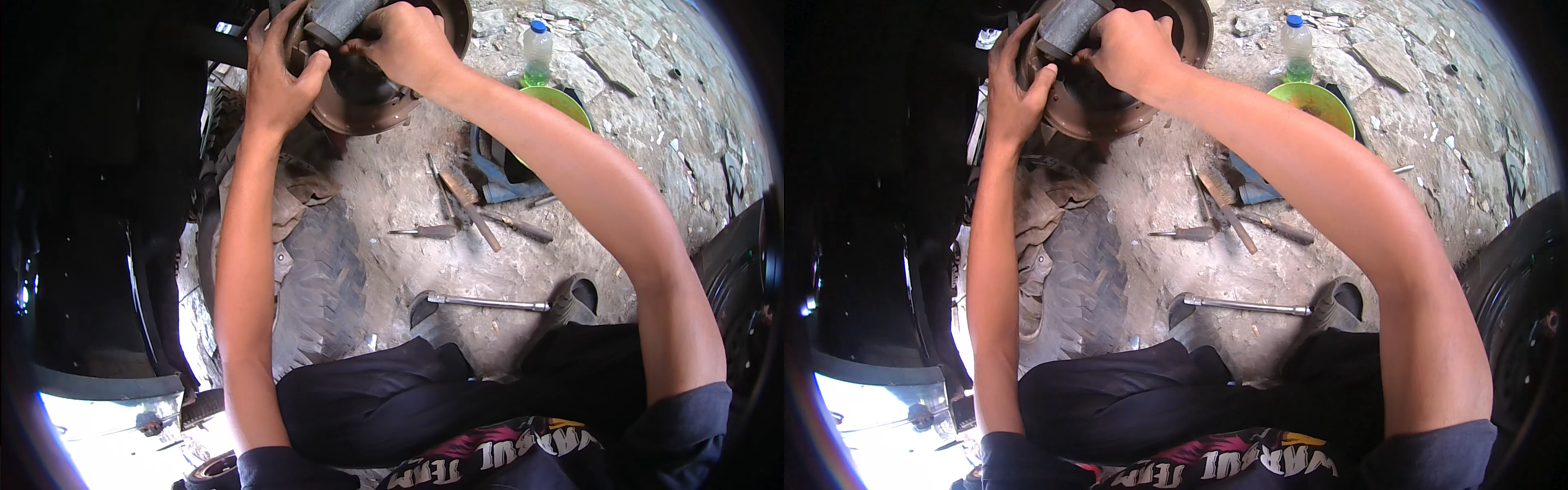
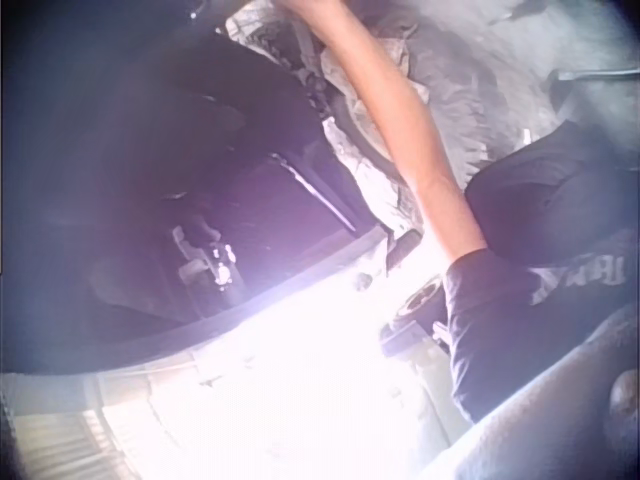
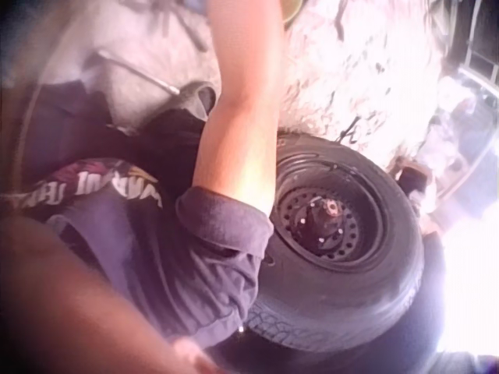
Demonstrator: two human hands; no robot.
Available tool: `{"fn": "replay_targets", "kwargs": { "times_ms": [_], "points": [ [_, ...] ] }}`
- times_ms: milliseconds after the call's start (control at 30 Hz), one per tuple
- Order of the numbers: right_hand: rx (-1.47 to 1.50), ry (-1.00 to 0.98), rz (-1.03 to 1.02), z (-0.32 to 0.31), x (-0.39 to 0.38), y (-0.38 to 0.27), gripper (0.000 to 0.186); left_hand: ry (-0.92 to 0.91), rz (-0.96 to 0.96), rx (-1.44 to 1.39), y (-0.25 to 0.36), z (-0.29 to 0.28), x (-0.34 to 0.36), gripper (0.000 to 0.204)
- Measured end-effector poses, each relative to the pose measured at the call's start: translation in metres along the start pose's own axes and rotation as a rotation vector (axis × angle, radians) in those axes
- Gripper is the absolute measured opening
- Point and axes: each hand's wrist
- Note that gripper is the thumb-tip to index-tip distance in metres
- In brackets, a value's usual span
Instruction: The person works on a vehicle's drum brake assembly by hand, removing components from a bowl, positioning internal parts, and fitting a metal sleeve onto the spindle.
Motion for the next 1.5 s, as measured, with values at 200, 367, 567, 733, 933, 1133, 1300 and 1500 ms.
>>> {"fn": "replay_targets", "kwargs": {
  "times_ms": [200,367,567,733,933,1133,1300,1500],
  "points": [
    [-0.227,0.078,0.041,0.009,-0.008,-0.013,0.024,0.146,-0.159,-0.343,-0.006,0.009,-0.008,0.057],
    [-0.382,0.267,-0.116,0.028,-0.026,-0.016,0.023,0.279,-0.399,-0.37,-0.015,0.025,-0.04,0.049],
    [-0.334,0.353,-0.354,0.035,-0.037,-0.01,0.015,0.307,-0.659,-0.553,-0.027,0.037,-0.059,0.049],
    [-0.435,0.333,-0.378,0.035,-0.035,-0.005,0.008,0.32,-0.681,-0.586,-0.023,0.04,-0.06,0.051],
    [-0.521,0.315,-0.409,0.033,-0.037,-0.007,0.014,0.339,-0.693,-0.587,-0.021,0.038,-0.067,0.052],
    [-0.601,0.198,-0.361,0.026,-0.033,-0.017,0.022,0.299,-0.51,-0.461,-0.022,0.029,-0.082,0.05],
    [-0.502,0.237,-0.343,0.026,-0.033,-0.016,0.025,0.249,-0.49,-0.478,-0.016,0.028,-0.089,0.05],
    [-0.526,0.148,-0.333,0.024,-0.031,-0.021,0.024,0.243,-0.554,-0.531,-0.01,0.031,-0.091,0.05]
  ]
}}
Point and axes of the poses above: each hand's wrist, its own x-axis towards the middle knuckle, its own z-axis out of the palm, y = z × x, and after that the axes turned 14 degrees about y, right-handed
